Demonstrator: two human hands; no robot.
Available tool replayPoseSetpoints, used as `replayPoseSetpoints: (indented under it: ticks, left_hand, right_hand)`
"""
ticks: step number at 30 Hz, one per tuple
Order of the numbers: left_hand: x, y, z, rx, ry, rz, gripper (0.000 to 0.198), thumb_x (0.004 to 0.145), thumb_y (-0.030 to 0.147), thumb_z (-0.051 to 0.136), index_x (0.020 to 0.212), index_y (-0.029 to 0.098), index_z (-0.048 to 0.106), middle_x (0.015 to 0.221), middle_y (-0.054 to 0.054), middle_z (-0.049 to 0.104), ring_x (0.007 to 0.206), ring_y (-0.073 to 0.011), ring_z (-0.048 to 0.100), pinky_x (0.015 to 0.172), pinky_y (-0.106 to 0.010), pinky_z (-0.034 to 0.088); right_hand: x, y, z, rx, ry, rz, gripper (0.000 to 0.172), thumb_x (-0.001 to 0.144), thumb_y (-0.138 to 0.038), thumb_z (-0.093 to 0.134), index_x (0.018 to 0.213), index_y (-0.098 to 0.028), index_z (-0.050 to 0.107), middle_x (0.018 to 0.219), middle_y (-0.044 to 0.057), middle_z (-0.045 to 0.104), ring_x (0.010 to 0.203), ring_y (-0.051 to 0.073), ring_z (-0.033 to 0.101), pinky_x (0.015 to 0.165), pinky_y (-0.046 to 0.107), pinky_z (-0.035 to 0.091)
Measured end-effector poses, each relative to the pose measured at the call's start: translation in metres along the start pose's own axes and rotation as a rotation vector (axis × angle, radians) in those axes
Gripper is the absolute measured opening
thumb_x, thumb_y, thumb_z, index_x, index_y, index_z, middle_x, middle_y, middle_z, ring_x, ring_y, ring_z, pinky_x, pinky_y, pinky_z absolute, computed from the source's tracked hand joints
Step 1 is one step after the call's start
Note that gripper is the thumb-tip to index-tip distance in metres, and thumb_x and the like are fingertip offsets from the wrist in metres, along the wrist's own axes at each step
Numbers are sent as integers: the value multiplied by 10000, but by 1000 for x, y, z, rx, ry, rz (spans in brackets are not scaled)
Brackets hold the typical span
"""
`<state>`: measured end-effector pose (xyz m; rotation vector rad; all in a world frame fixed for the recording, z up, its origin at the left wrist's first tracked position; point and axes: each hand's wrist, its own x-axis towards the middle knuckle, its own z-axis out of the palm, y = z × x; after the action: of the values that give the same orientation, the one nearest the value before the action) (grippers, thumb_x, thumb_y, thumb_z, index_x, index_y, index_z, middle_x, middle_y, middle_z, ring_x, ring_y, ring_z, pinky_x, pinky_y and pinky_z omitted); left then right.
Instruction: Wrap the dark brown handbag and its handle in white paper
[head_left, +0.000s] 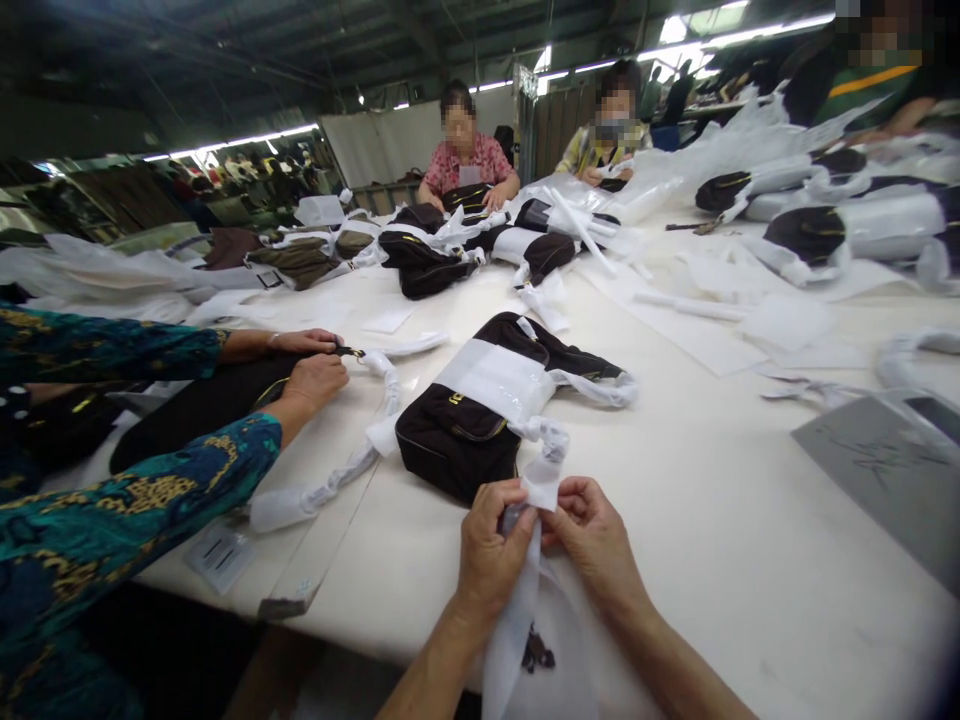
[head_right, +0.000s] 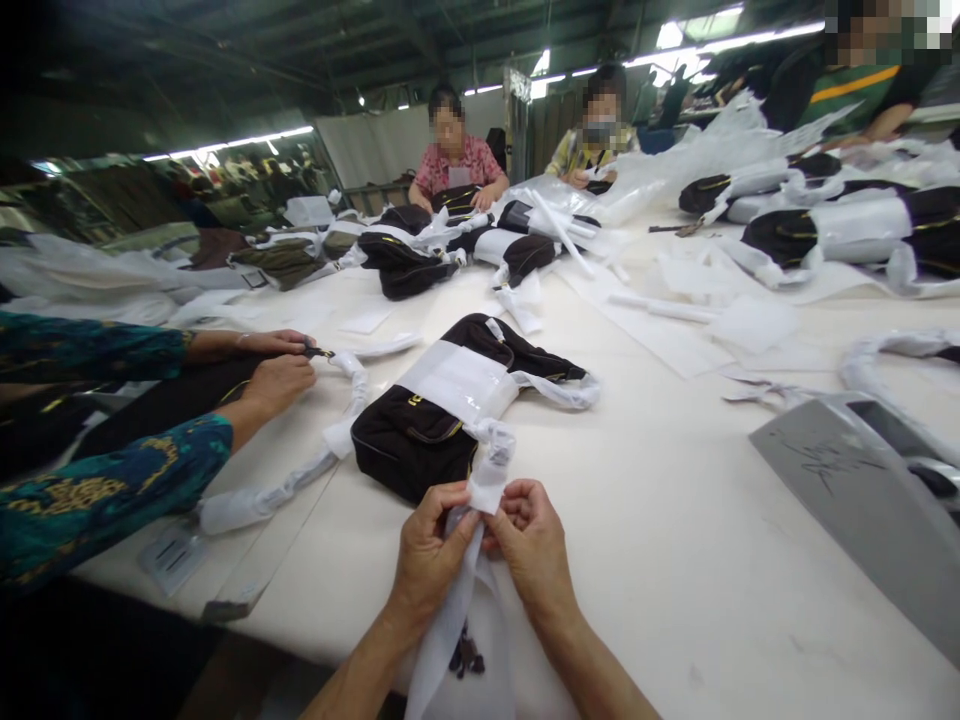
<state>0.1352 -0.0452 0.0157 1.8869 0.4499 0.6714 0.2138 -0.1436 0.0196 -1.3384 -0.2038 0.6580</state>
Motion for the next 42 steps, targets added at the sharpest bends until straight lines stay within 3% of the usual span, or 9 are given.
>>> replayPoseSetpoints:
  ticks: [5,8,13,20,24,29,35,38,42]
  left_hand:
    - [2,-4,-2,-53,40,-4,104,808,207,525,906,199,559,1022,-49,569,966,-161,544,862,-300,433]
    - [6,-1,-1,-31,63,16,96,802,208,528,888,199,568,999,-47,577,952,-163,548,842,-297,440]
    - [13,12,0,79,108,129,75,797,187,520,850,205,571,962,-36,585,905,-162,555,804,-297,450]
    - [12,27,4,211,166,287,101,786,130,506,816,199,574,942,-45,580,880,-164,533,789,-304,435]
    - [10,31,1,38,50,113,67,793,224,529,836,186,564,986,-56,577,906,-179,545,801,-298,430]
    - [24,33,-9,-352,-72,-213,279,756,319,610,971,178,501,920,-41,588,828,-156,557,720,-240,437]
    - [49,40,-30,-433,-560,-333,355,789,348,573,1074,136,558,944,-56,611,839,-159,545,732,-224,406]
    - [55,40,-30,-407,-547,-309,353,758,349,613,1024,120,581,902,-55,609,765,-142,539,680,-216,406]
    - [56,38,-15,-531,-336,-310,332,733,344,636,983,131,584,839,-36,609,711,-122,527,643,-202,406]
  right_hand:
    - [-3,-9,-7,107,-94,40,470,715,-374,645,1079,-207,400,766,-11,593,708,151,590,674,314,522]
    - [2,-16,-9,137,-154,99,519,736,-388,628,1174,-179,444,791,7,593,692,127,573,663,280,514]
    - [11,-27,-7,110,-215,166,405,653,-383,709,962,-134,631,726,12,600,613,86,526,588,205,485]
    - [11,-27,-11,112,-219,99,350,669,-367,706,894,-110,625,756,38,621,591,85,537,592,219,489]
    - [7,-31,-12,88,-205,61,347,671,-369,704,888,-110,625,713,28,604,593,89,537,572,210,488]
    - [8,-43,-10,19,-227,19,346,656,-371,703,876,-116,625,639,3,574,542,82,521,525,203,478]
    - [19,-55,-5,-91,-301,-10,323,639,-378,689,806,-117,599,561,-17,545,495,99,522,492,230,469]
    - [22,-61,-7,-136,-304,-39,336,645,-395,664,824,-118,598,561,-17,535,505,100,502,484,227,442]
    - [15,-57,-17,-323,-56,-148,334,675,-447,625,799,-142,570,632,-3,551,564,110,494,484,215,398]
